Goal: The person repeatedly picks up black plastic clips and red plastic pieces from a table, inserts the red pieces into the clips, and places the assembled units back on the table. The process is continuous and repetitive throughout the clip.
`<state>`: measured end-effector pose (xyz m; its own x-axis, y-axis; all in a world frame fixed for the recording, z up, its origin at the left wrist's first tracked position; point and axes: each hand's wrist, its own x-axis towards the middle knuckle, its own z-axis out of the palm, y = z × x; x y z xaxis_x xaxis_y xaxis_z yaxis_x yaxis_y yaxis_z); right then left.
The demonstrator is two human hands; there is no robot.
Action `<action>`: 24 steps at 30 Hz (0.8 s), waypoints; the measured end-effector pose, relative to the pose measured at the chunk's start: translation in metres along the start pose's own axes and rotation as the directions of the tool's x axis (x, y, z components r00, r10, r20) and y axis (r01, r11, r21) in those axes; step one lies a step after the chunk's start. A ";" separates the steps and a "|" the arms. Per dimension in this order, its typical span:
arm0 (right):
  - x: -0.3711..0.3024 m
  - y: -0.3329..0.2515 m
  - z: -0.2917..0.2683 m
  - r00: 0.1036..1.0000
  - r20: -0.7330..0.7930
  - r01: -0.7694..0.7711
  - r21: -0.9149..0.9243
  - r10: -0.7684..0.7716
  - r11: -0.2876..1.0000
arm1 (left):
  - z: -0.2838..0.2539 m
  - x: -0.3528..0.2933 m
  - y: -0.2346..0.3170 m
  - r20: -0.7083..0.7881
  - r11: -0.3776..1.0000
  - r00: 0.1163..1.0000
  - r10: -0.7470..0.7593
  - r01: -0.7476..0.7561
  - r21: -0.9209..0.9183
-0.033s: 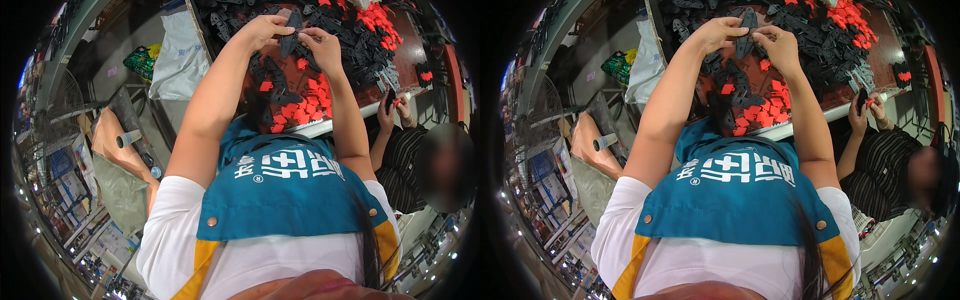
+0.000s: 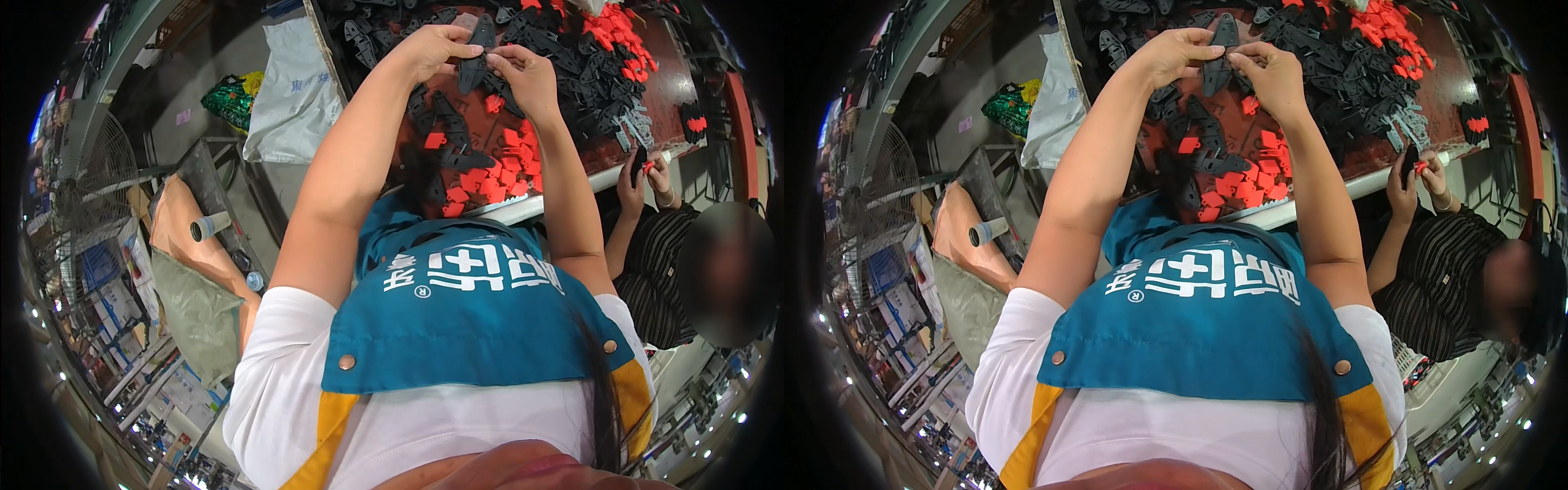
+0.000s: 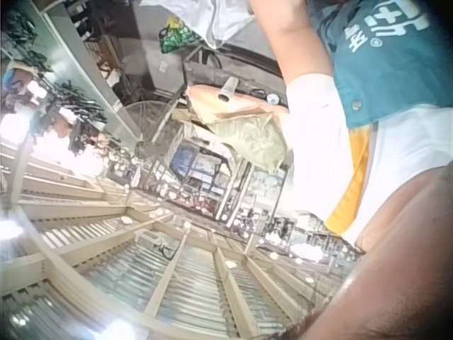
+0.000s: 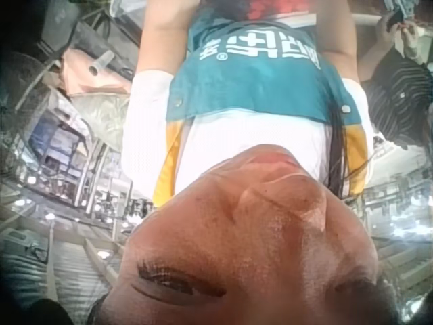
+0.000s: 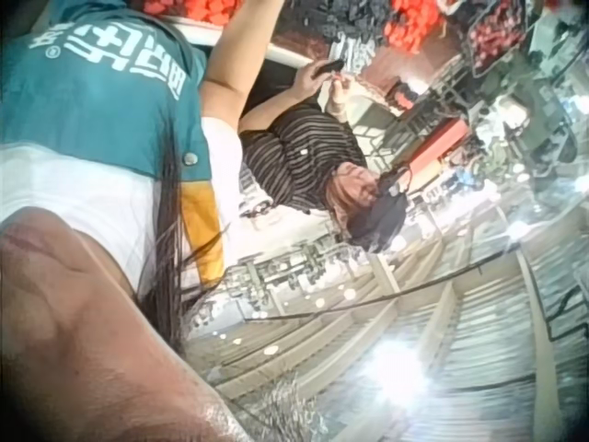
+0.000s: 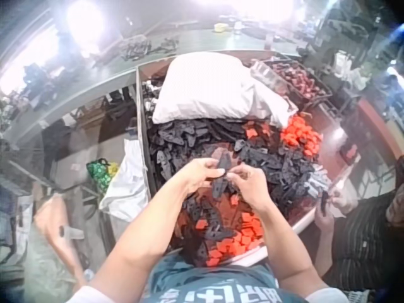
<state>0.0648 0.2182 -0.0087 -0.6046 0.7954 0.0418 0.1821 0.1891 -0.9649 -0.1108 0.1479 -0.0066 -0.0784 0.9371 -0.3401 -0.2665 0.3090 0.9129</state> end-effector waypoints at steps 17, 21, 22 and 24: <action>0.045 0.046 -0.047 0.980 -0.017 0.092 -0.842 -0.196 0.531 | -0.031 0.031 -0.011 -0.480 0.827 0.876 0.050 -0.306 -0.471; 0.054 0.054 0.025 0.957 0.260 0.290 -0.867 -0.128 0.406 | -0.028 0.030 -0.010 -0.442 0.814 0.897 0.004 -0.259 -0.520; 0.059 0.068 0.035 0.958 0.273 0.286 -0.907 -0.085 0.309 | -0.029 0.029 -0.010 -0.433 0.817 0.901 0.017 -0.261 -0.513; 0.068 0.080 0.043 0.952 0.304 0.304 -0.930 -0.032 0.209 | -0.029 0.028 -0.009 -0.396 0.817 0.918 0.027 -0.248 -0.520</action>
<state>0.0050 0.2625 -0.0943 -0.8174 0.5760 -0.0078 0.5749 0.8165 0.0523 -0.1389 0.1665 -0.0304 -0.4599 0.8038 -0.3773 -0.6981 -0.0647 0.7131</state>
